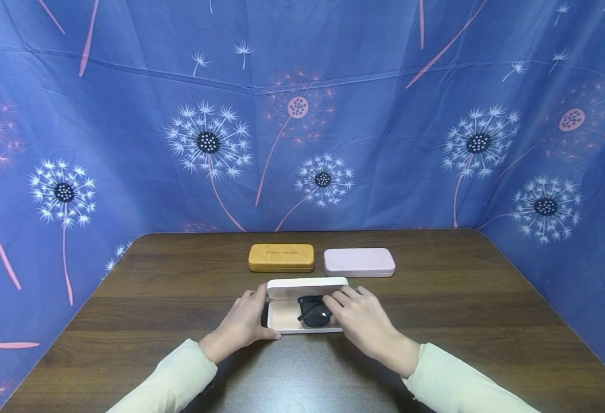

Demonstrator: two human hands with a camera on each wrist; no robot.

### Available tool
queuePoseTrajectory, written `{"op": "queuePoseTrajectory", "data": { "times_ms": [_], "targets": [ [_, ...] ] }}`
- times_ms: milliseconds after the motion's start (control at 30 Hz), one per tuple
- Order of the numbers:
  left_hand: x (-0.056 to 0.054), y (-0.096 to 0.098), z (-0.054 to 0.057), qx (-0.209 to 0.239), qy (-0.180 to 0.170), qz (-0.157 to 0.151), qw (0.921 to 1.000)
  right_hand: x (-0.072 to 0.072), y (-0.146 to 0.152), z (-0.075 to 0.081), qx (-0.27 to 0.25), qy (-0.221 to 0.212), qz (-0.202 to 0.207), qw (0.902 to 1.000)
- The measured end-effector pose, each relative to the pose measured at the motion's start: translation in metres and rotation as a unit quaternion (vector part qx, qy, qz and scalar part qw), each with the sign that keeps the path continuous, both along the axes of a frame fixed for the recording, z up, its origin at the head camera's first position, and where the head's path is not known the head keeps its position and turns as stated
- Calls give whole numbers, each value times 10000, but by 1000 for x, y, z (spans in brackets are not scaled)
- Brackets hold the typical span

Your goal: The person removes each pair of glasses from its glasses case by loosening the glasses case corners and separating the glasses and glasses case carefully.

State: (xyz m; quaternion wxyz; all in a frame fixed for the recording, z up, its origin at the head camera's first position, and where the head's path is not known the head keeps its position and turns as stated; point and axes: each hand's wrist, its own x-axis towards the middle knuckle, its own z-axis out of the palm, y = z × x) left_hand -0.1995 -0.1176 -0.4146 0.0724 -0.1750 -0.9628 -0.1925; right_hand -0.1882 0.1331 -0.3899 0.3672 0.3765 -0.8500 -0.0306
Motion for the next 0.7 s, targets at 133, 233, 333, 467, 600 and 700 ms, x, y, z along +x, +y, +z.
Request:
{"op": "queuePoseTrajectory", "data": {
  "times_ms": [133, 233, 333, 467, 600, 700],
  "targets": [
    [0, 0, 0, 6, -7, 25, 10000, 2, 11, -2, -76, -74, -41, 9999],
    [0, 0, 0, -29, -11, 20, 10000, 3, 19, -3, -155, -45, -36, 9999],
    [0, 0, 0, -69, -17, 10, 10000, 3, 26, -4, -217, 18, -40, 9998],
    [0, 1, 0, -53, -15, 4, 10000, 3, 37, -5, -299, 77, -76, 9995],
    [0, 1, 0, -31, -28, 13, 10000, 3, 48, -5, -373, 93, -132, 9992],
    [0, 1, 0, 12, -83, 19, 10000, 3, 57, -6, -405, 51, -216, 9989]
  ]
}}
